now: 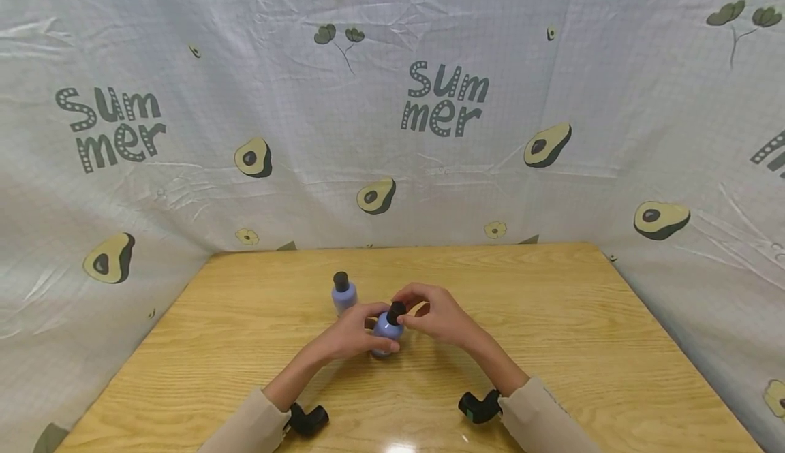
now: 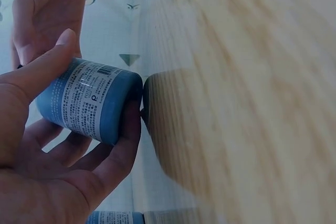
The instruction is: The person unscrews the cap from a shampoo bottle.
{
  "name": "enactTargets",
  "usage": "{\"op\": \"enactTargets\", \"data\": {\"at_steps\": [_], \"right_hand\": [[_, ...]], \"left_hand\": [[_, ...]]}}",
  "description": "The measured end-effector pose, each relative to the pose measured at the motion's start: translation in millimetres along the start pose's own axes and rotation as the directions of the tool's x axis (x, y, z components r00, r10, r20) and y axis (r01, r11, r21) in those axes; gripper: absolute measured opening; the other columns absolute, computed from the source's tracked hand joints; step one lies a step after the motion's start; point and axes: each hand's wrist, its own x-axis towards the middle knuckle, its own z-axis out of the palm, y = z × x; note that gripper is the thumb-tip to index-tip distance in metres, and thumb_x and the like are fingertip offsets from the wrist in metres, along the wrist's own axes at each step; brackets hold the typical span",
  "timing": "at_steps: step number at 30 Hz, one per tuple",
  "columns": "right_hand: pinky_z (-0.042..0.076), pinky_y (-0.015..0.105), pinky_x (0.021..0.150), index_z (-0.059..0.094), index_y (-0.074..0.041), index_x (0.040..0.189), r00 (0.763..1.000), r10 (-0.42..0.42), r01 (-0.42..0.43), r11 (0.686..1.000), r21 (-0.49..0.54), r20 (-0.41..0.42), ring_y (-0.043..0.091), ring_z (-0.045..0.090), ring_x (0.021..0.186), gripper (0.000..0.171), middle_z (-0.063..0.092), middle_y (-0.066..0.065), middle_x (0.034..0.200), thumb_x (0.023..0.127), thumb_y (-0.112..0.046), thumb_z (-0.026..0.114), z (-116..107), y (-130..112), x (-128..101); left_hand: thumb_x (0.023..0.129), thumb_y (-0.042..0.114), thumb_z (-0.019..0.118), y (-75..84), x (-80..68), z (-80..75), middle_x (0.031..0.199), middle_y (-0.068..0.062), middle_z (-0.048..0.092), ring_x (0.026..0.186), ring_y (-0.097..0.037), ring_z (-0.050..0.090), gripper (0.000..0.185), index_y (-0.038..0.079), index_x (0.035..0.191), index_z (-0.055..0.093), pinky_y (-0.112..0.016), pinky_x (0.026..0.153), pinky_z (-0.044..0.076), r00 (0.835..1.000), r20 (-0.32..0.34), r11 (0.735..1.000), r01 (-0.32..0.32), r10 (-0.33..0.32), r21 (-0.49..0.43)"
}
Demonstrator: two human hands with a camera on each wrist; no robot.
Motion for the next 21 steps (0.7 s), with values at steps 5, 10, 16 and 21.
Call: {"op": "enactTargets", "data": {"at_steps": [5,10,16,21], "right_hand": [[0.058,0.028,0.083,0.069,-0.004,0.122,1.0,0.0,0.0,1.0,0.005,0.007,0.013,0.067,0.102,0.028,0.07,0.014,0.117,0.096,-0.012,0.072,0.2,-0.4,-0.3],[0.058,0.027,0.081,0.069,-0.005,0.12,0.999,0.032,-0.032,0.999,-0.01,-0.024,0.013,0.066,0.098,0.031,0.071,0.01,0.11,0.093,-0.018,0.078,2.6,2.0,0.3],[0.058,0.027,0.078,0.071,-0.009,0.115,0.998,0.038,-0.039,0.999,-0.026,-0.04,0.012,0.066,0.094,0.023,0.071,0.009,0.106,0.094,-0.018,0.078,4.3,3.8,0.7],[0.058,0.027,0.08,0.07,-0.006,0.12,1.0,0.016,-0.016,1.0,-0.021,-0.018,0.012,0.067,0.098,0.026,0.072,0.012,0.113,0.096,-0.015,0.074,3.1,1.1,0.1]], "left_hand": [[0.088,0.026,0.085,0.1,-0.2,0.2,0.134,-0.006,0.069,0.114,-0.025,0.069,0.056,0.013,0.138,0.064,-0.034,0.091,0.058,1.0,0.003,1.0,-0.007,0.007,0.001],[0.088,0.026,0.084,-1.7,0.4,1.2,0.131,-0.005,0.07,0.114,-0.023,0.069,0.053,0.013,0.136,0.065,-0.032,0.092,0.057,1.0,0.004,1.0,-0.026,0.026,0.003],[0.088,0.027,0.085,-2.8,0.7,1.8,0.129,-0.004,0.07,0.11,-0.02,0.068,0.053,0.015,0.136,0.066,-0.03,0.088,0.057,1.0,0.001,1.0,-0.021,0.021,-0.005],[0.088,0.029,0.084,-1.8,-0.1,1.4,0.132,-0.005,0.069,0.109,-0.022,0.069,0.054,0.015,0.137,0.065,-0.031,0.086,0.057,1.0,-0.001,1.0,-0.003,0.003,-0.02]]}}
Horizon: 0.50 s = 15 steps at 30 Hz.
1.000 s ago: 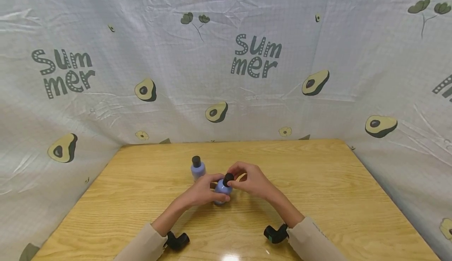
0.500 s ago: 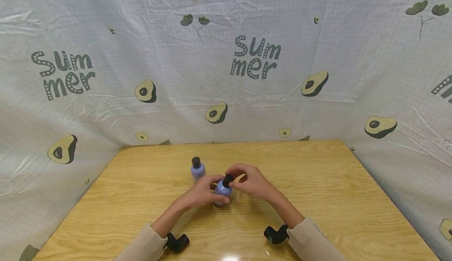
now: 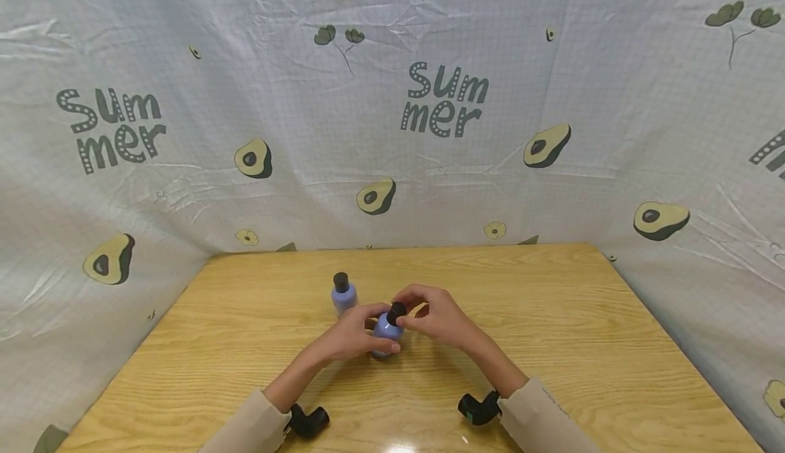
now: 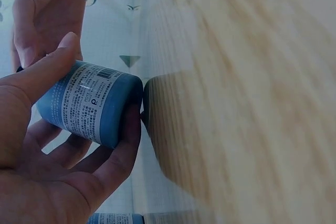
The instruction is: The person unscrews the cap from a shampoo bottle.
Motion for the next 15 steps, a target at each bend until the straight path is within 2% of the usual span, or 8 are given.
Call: {"op": "enactTargets", "data": {"at_steps": [10,15], "right_hand": [[0.058,0.027,0.084,0.068,0.0,0.127,0.998,-0.041,0.039,0.999,0.034,0.041,0.014,0.067,0.103,0.032,0.07,0.017,0.12,0.097,-0.009,0.071,-1.1,-2.7,-0.9],[0.058,0.028,0.086,0.068,-0.002,0.128,0.998,-0.047,0.046,0.998,0.033,0.044,0.018,0.068,0.106,0.031,0.071,0.017,0.122,0.097,-0.008,0.07,-2.6,-3.6,-0.9]], "left_hand": [[0.087,0.028,0.085,-0.5,-0.2,0.3,0.134,-0.007,0.068,0.111,-0.025,0.069,0.06,0.013,0.14,0.063,-0.034,0.088,0.058,1.0,-0.009,1.0,0.013,-0.013,0.02],[0.087,0.028,0.085,-0.3,0.4,-0.2,0.136,-0.008,0.067,0.112,-0.025,0.069,0.062,0.012,0.142,0.061,-0.035,0.088,0.058,1.0,-0.009,1.0,0.016,-0.016,0.022]]}}
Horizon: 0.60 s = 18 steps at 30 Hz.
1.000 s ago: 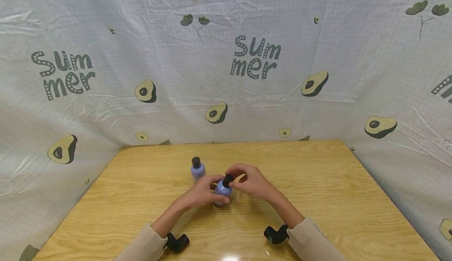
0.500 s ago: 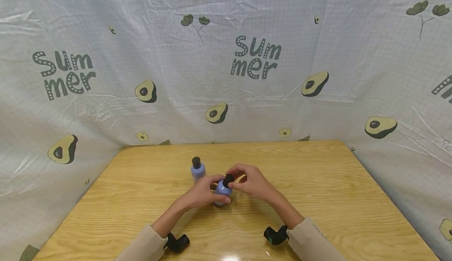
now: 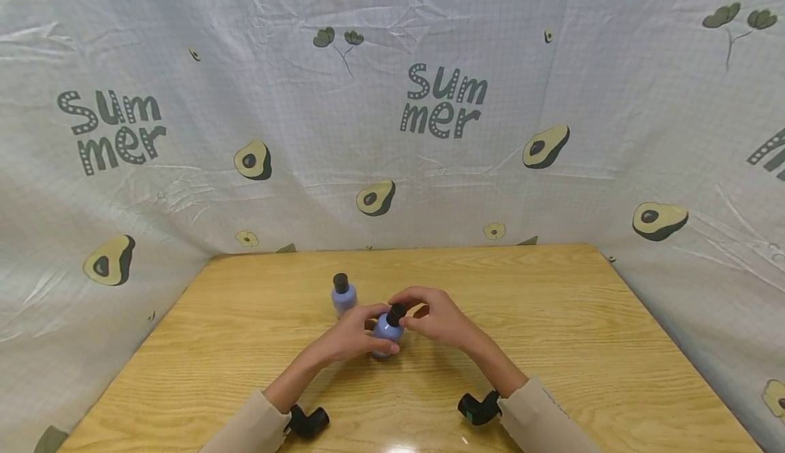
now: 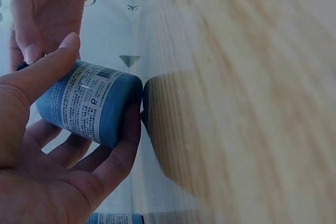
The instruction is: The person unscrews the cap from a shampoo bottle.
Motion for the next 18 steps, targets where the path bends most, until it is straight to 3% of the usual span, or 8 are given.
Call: {"op": "enactTargets", "data": {"at_steps": [11,18], "right_hand": [[0.058,0.029,0.086,0.069,-0.004,0.128,1.0,-0.005,0.005,1.0,-0.007,0.013,0.02,0.068,0.108,0.032,0.071,0.016,0.123,0.097,-0.007,0.069,-1.4,-1.9,0.7],[0.057,0.027,0.086,0.064,-0.004,0.131,0.998,0.064,-0.065,0.997,-0.03,-0.029,0.018,0.066,0.105,0.042,0.07,0.012,0.119,0.093,-0.017,0.077,2.7,-0.2,1.2]], "left_hand": [[0.086,0.027,0.084,0.2,0.5,-0.2,0.135,-0.008,0.068,0.11,-0.025,0.07,0.064,0.011,0.143,0.061,-0.033,0.086,0.058,1.0,0.004,1.0,-0.009,0.009,0.013],[0.087,0.025,0.082,0.8,0.4,-0.1,0.128,-0.005,0.071,0.106,-0.022,0.071,0.052,0.014,0.135,0.066,-0.03,0.085,0.058,1.0,0.008,1.0,-0.013,0.013,0.007]]}}
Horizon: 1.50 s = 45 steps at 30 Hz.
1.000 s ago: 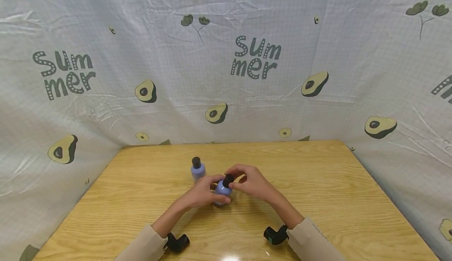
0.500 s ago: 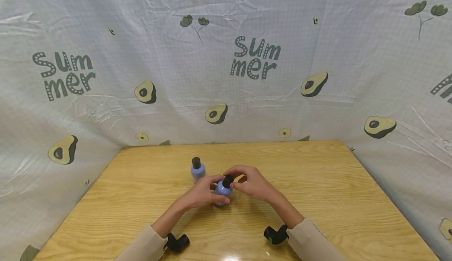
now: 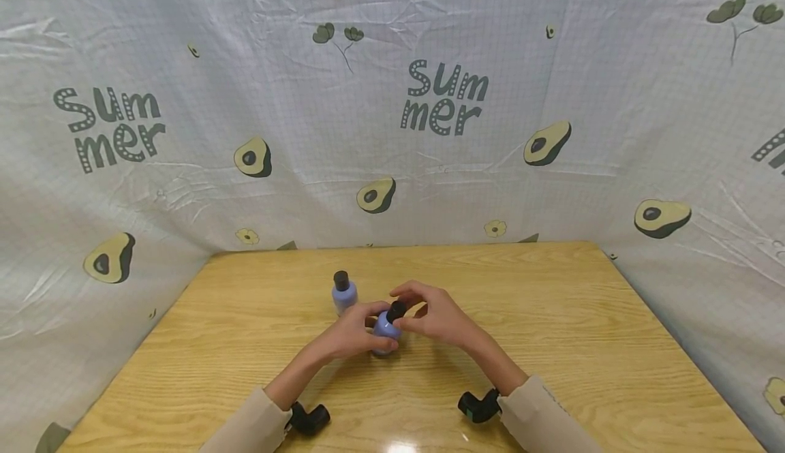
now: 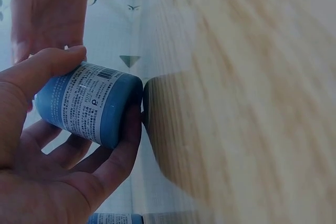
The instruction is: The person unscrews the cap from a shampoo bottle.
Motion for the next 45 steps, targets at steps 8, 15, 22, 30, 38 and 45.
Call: {"op": "enactTargets", "data": {"at_steps": [8,15,22,30,38,45], "right_hand": [[0.057,0.026,0.079,0.07,-0.011,0.111,0.995,0.041,-0.042,0.999,-0.008,-0.087,0.012,0.064,0.09,0.025,0.07,0.006,0.101,0.091,-0.021,0.081,4.4,2.8,1.1],[0.058,0.026,0.08,0.07,-0.005,0.121,1.0,-0.009,0.01,1.0,0.015,-0.03,0.014,0.066,0.098,0.028,0.071,0.013,0.113,0.094,-0.013,0.075,1.9,-1.1,0.4],[0.057,0.027,0.083,0.067,-0.003,0.127,1.0,-0.016,0.016,1.0,0.0,-0.02,0.016,0.066,0.102,0.037,0.07,0.012,0.117,0.093,-0.015,0.076,1.4,-4.2,-0.6],[0.057,0.03,0.08,0.069,-0.01,0.113,0.997,0.028,-0.029,1.0,-0.012,-0.069,0.011,0.064,0.092,0.026,0.07,0.007,0.103,0.092,-0.021,0.079,3.4,0.0,-1.2],[0.057,0.027,0.079,0.07,-0.008,0.117,0.999,0.007,-0.007,1.0,-0.006,-0.044,0.009,0.065,0.095,0.026,0.071,0.009,0.107,0.094,-0.016,0.076,1.9,-0.6,-1.5],[0.057,0.026,0.082,0.067,-0.004,0.126,1.0,-0.016,0.016,1.0,-0.007,-0.022,0.013,0.066,0.1,0.033,0.071,0.011,0.113,0.094,-0.012,0.073,1.5,-2.1,-1.3]], "left_hand": [[0.087,0.025,0.082,1.2,0.4,-0.9,0.124,-0.003,0.071,0.104,-0.018,0.07,0.047,0.017,0.131,0.068,-0.029,0.084,0.057,1.0,0.002,1.0,-0.003,0.003,-0.007],[0.087,0.027,0.082,0.5,-0.4,-1.3,0.127,-0.004,0.07,0.106,-0.019,0.07,0.051,0.016,0.135,0.066,-0.03,0.085,0.058,1.0,0.0,1.0,0.0,0.0,-0.014],[0.087,0.027,0.083,0.6,-0.8,-0.9,0.126,-0.003,0.07,0.105,-0.019,0.07,0.05,0.016,0.133,0.067,-0.031,0.085,0.058,1.0,-0.007,1.0,0.0,0.0,-0.014],[0.087,0.028,0.083,-0.5,-1.3,1.0,0.123,-0.002,0.071,0.103,-0.016,0.069,0.047,0.018,0.13,0.069,-0.031,0.085,0.057,1.0,-0.012,1.0,0.007,-0.007,-0.017],[0.087,0.028,0.082,-1.7,-0.7,1.2,0.125,-0.003,0.071,0.103,-0.018,0.069,0.049,0.018,0.133,0.068,-0.032,0.084,0.058,1.0,-0.01,1.0,0.012,-0.012,-0.025],[0.087,0.026,0.083,-2.3,-0.1,1.2,0.127,-0.004,0.07,0.104,-0.019,0.07,0.05,0.017,0.134,0.067,-0.032,0.084,0.058,1.0,-0.011,1.0,0.008,-0.009,-0.028]]}}
